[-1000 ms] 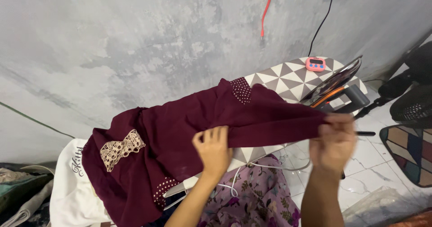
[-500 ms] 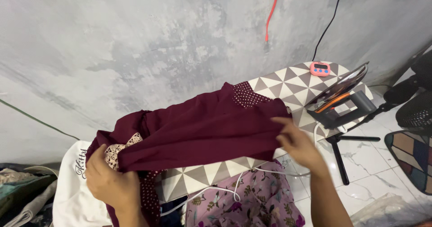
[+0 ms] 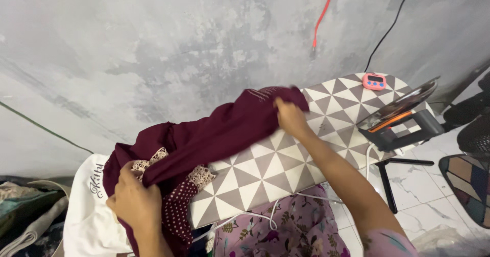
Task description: The person irons a maroon garment with gold embellishments on an ironing board. They use a steam iron to smooth the fabric, frequently adjusting and flipping the garment to treat different sections and sides.
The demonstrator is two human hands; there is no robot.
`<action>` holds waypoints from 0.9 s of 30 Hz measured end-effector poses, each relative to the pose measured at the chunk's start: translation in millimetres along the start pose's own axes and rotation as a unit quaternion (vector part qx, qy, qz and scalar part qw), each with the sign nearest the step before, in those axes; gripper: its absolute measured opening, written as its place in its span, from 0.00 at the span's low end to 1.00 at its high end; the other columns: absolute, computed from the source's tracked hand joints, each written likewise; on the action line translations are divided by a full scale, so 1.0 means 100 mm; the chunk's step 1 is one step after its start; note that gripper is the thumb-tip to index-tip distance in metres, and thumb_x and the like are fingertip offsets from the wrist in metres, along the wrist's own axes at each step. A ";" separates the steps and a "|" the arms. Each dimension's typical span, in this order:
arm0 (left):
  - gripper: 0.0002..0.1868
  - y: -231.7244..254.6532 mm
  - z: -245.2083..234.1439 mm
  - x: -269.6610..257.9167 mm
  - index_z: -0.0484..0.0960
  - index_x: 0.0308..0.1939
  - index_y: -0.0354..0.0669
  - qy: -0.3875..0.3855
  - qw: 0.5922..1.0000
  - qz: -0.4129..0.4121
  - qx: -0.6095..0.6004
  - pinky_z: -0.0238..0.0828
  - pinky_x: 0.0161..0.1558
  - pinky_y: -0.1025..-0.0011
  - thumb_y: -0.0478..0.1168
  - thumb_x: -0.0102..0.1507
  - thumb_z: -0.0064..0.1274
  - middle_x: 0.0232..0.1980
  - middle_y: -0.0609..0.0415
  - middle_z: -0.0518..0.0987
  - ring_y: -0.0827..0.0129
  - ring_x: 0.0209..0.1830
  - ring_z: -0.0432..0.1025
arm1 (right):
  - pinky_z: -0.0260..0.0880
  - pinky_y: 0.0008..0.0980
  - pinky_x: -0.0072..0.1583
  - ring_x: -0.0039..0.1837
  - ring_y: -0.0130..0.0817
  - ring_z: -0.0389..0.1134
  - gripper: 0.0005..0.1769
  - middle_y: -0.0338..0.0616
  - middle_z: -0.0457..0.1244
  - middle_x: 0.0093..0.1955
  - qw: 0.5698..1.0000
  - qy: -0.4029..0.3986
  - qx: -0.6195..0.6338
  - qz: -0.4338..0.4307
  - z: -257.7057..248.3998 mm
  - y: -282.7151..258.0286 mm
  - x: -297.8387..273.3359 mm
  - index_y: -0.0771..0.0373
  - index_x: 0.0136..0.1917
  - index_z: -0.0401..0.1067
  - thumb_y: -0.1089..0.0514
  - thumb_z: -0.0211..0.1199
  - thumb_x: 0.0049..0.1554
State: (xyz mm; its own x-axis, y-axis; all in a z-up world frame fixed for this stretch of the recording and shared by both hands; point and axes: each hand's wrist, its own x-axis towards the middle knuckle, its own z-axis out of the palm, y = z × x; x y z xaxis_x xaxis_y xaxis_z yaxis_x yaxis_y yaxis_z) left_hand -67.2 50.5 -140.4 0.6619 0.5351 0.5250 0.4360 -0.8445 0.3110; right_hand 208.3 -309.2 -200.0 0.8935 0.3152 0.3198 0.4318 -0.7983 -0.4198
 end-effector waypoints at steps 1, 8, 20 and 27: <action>0.33 0.02 0.01 0.03 0.76 0.63 0.45 0.008 1.000 0.007 -0.006 0.59 0.52 0.57 0.32 0.51 0.55 0.48 0.59 0.82 0.61 0.49 0.76 | 0.70 0.58 0.49 0.47 0.63 0.71 0.14 0.61 0.69 0.44 0.999 0.032 0.014 0.004 0.00 -0.07 0.25 0.61 0.56 0.69 0.67 0.56 0.56; 0.28 0.20 -0.11 0.30 0.79 0.56 0.47 0.058 0.997 0.042 -0.020 0.59 0.52 0.59 0.29 0.51 0.54 0.47 0.62 0.82 0.64 0.48 0.76 | 0.65 0.50 0.43 0.39 0.56 0.69 0.18 0.55 0.62 0.33 0.961 0.222 0.164 -0.031 -0.63 -0.24 1.10 0.63 0.63 0.62 0.70 0.55 0.60; 0.18 0.13 -0.49 0.06 0.79 0.43 0.44 0.096 0.983 0.150 -0.039 0.69 0.49 0.64 0.27 0.50 0.54 0.48 0.55 0.79 0.56 0.47 0.70 | 0.70 0.30 0.52 0.48 0.33 0.70 0.12 0.51 0.66 0.45 0.945 0.310 0.101 -0.011 -1.91 0.15 -0.89 0.68 0.64 0.63 0.71 0.59 0.68; 0.22 -0.20 -0.34 -0.26 0.79 0.42 0.48 -0.014 0.986 0.168 -0.006 0.72 0.51 0.63 0.28 0.45 0.54 0.51 0.59 0.79 0.58 0.52 0.73 | 0.67 0.31 0.37 0.36 0.31 0.67 0.20 0.50 0.67 0.39 0.903 0.111 0.306 0.281 -1.38 0.83 -2.04 0.64 0.65 0.60 0.69 0.58 0.61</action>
State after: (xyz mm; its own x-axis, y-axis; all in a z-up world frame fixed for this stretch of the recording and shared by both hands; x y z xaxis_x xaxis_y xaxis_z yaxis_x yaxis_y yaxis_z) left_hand -114.3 52.2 -133.1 0.7840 0.2255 0.5783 0.1827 -0.9742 0.1323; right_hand 44.6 -511.2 -183.0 0.9755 -0.2157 0.0441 -0.0340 -0.3456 -0.9377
